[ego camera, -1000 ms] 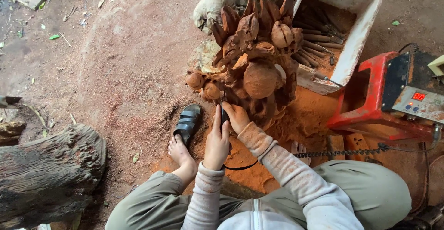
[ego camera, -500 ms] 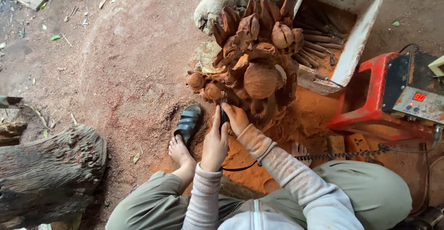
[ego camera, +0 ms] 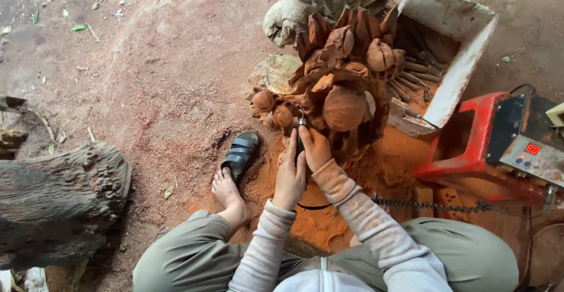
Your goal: The person carves intricate details into a wooden sculpture using a handheld rotary tool while sitting on the floor.
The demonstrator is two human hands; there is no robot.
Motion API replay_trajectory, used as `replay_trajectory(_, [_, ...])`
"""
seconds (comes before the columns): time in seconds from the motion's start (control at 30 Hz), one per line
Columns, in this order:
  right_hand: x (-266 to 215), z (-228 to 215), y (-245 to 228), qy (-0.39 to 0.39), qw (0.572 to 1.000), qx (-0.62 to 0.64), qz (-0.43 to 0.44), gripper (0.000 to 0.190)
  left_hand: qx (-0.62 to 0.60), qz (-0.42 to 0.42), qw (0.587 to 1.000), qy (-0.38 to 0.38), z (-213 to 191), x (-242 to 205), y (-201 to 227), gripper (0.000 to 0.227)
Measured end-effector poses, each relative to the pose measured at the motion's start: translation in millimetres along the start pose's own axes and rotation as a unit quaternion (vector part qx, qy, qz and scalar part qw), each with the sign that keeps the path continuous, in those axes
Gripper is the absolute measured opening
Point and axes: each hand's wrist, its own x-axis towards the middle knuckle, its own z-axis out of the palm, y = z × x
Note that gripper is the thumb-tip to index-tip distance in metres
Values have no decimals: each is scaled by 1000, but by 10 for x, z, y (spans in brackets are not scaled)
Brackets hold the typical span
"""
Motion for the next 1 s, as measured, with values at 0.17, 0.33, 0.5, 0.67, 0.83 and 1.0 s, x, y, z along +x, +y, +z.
replay_trajectory(0.17, [6, -12, -22, -4, 1000, -12, -6, 54, -13, -13, 1000, 4, 25, -38, 121, 59])
replay_trajectory(0.33, [11, -29, -66, -17, 999, -31, -12, 52, -42, -19, 999, 16, 95, -52, 108, 60])
replay_trajectory(0.5, [-17, -58, -174, -18, 1000, 3, -14, 49, -62, -29, 997, 22, 89, -47, 171, 59])
replay_trajectory(0.67, [69, -48, 22, -11, 1000, -8, -20, 48, -62, -21, 997, 27, 85, -20, 207, 58])
replay_trajectory(0.83, [113, -43, 157, -23, 999, -25, -12, 50, -100, -28, 994, 28, 112, -29, 148, 58])
replay_trajectory(1.0, [63, -37, -82, -15, 1000, 1, -7, 50, -96, -17, 995, 28, 73, -22, 220, 57])
